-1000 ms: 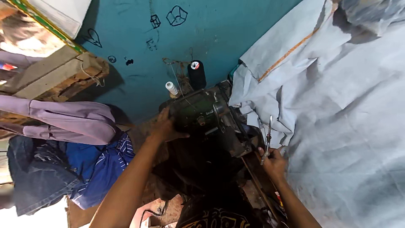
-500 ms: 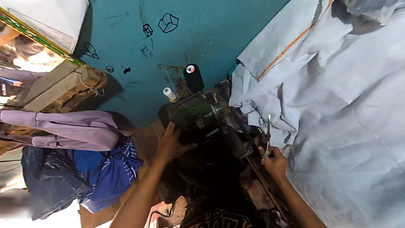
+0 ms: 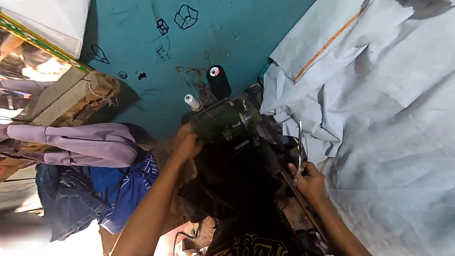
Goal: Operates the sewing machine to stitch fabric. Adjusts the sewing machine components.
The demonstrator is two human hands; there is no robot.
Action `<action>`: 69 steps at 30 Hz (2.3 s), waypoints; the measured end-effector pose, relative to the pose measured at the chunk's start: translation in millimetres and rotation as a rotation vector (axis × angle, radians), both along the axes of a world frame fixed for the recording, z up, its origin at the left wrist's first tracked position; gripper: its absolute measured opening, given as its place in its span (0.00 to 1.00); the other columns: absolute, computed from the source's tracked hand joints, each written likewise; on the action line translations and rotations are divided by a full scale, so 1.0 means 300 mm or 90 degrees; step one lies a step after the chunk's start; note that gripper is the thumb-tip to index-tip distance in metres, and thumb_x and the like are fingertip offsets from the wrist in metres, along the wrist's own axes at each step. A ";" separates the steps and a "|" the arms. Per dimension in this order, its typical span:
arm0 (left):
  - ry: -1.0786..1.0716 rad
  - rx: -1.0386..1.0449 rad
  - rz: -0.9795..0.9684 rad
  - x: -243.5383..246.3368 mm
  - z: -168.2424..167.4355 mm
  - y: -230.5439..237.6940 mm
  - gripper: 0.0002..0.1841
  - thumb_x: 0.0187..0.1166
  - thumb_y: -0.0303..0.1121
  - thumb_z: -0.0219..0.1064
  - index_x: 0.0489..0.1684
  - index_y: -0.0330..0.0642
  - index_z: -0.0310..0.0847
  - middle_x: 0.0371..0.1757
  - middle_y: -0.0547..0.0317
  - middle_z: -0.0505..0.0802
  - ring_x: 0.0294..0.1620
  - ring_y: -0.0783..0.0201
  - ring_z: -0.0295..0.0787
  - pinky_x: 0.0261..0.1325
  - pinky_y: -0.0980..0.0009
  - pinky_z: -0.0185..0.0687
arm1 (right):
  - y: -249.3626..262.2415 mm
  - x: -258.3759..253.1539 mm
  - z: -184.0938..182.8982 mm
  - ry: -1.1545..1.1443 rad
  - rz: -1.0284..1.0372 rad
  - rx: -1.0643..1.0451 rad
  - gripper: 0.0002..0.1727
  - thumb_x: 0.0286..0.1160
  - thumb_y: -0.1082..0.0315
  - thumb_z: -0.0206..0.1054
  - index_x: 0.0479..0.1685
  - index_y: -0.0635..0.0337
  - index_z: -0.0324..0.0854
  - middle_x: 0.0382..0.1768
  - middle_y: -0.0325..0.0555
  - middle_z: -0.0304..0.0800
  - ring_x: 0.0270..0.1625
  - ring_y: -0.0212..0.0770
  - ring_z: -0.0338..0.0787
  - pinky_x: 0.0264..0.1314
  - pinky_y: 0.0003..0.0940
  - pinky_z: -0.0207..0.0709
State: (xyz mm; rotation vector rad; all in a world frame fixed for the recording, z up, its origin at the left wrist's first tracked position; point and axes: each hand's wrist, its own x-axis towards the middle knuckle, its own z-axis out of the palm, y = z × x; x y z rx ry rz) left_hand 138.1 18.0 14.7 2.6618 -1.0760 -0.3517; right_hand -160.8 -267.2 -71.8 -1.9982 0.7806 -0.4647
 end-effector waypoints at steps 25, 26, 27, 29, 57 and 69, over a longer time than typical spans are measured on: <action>0.079 -0.108 0.212 -0.193 -0.022 0.044 0.18 0.84 0.45 0.67 0.64 0.47 0.87 0.70 0.44 0.87 0.59 0.42 0.90 0.57 0.39 0.84 | 0.439 0.297 0.340 0.219 0.305 0.393 0.14 0.85 0.60 0.64 0.34 0.62 0.78 0.17 0.33 0.74 0.15 0.26 0.75 0.19 0.23 0.75; 0.017 -0.123 0.203 -0.211 -0.034 0.041 0.16 0.84 0.44 0.67 0.61 0.45 0.89 0.65 0.42 0.89 0.56 0.41 0.91 0.55 0.39 0.85 | 0.446 0.300 0.343 0.220 0.304 0.382 0.15 0.85 0.60 0.63 0.34 0.62 0.77 0.16 0.33 0.73 0.15 0.26 0.75 0.19 0.22 0.75; -0.019 -0.131 0.203 -0.225 -0.036 0.037 0.16 0.84 0.42 0.67 0.58 0.43 0.91 0.60 0.41 0.91 0.52 0.40 0.92 0.53 0.39 0.85 | 0.451 0.302 0.348 0.223 0.304 0.378 0.15 0.86 0.61 0.62 0.33 0.62 0.77 0.16 0.32 0.73 0.14 0.25 0.74 0.19 0.22 0.75; 0.059 -0.100 0.246 -0.244 -0.004 0.027 0.18 0.87 0.43 0.63 0.61 0.41 0.89 0.60 0.41 0.91 0.55 0.40 0.91 0.57 0.39 0.82 | 0.459 0.299 0.356 0.232 0.303 0.373 0.15 0.87 0.61 0.61 0.33 0.62 0.76 0.15 0.32 0.72 0.14 0.26 0.74 0.18 0.22 0.74; 0.316 -0.201 0.373 -0.158 -0.013 0.035 0.18 0.94 0.42 0.51 0.72 0.43 0.69 0.46 0.39 0.92 0.48 0.39 0.92 0.54 0.40 0.83 | 0.535 0.302 0.328 0.136 0.276 0.437 0.15 0.89 0.66 0.54 0.29 0.60 0.74 0.13 0.31 0.72 0.12 0.24 0.74 0.15 0.18 0.74; 0.270 -0.203 0.472 -0.210 -0.025 0.013 0.21 0.93 0.47 0.51 0.76 0.48 0.72 0.42 0.41 0.93 0.47 0.38 0.92 0.51 0.38 0.82 | 0.526 0.332 0.352 0.151 0.268 0.443 0.17 0.90 0.65 0.55 0.28 0.60 0.74 0.12 0.31 0.72 0.11 0.24 0.74 0.15 0.18 0.73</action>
